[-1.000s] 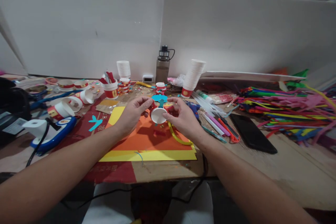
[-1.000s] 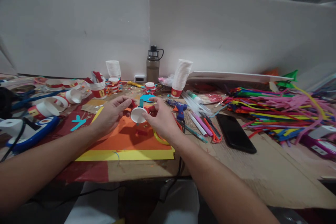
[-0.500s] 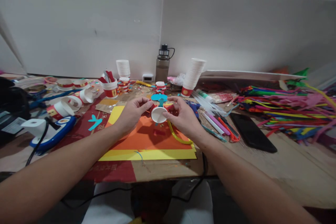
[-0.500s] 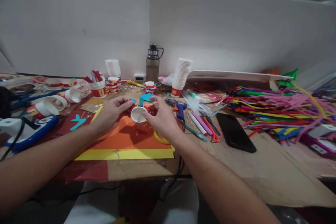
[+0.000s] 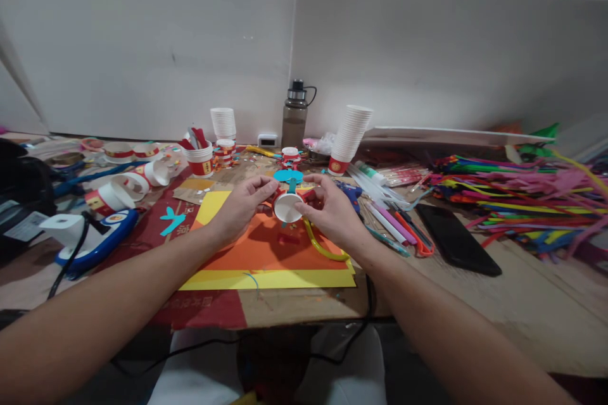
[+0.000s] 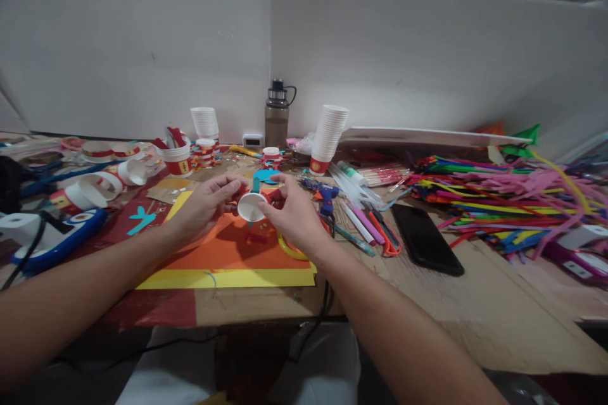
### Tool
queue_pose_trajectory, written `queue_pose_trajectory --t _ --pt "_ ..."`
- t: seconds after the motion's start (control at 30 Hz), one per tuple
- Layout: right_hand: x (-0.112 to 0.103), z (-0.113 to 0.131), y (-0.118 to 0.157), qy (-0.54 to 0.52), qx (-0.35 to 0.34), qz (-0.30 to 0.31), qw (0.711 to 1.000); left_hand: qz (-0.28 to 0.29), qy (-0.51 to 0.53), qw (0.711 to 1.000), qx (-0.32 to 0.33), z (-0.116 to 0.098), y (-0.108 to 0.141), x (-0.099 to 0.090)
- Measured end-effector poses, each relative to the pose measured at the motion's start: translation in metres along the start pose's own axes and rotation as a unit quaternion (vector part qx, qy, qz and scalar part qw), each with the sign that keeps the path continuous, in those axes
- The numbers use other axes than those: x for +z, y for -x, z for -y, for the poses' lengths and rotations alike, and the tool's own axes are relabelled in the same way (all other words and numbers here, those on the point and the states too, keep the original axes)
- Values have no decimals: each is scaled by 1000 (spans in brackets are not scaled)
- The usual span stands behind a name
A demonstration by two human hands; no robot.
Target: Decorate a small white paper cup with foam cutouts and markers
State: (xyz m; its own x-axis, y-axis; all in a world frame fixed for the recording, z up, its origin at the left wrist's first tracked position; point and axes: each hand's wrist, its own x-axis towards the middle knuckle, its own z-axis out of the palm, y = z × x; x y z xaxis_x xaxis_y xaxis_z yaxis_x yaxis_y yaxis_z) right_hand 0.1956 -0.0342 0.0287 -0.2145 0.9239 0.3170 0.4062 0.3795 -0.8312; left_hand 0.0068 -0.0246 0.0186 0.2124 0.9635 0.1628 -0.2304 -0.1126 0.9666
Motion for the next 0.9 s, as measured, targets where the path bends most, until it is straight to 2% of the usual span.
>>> queue_pose_trajectory --t 0.43,0.9 --pt "0 1 -1 -10 11 14 1000 32 -30 999 -22 0 0 0" --pt "1 2 1 18 -7 9 1000 13 -93 996 -8 -4 3 3"
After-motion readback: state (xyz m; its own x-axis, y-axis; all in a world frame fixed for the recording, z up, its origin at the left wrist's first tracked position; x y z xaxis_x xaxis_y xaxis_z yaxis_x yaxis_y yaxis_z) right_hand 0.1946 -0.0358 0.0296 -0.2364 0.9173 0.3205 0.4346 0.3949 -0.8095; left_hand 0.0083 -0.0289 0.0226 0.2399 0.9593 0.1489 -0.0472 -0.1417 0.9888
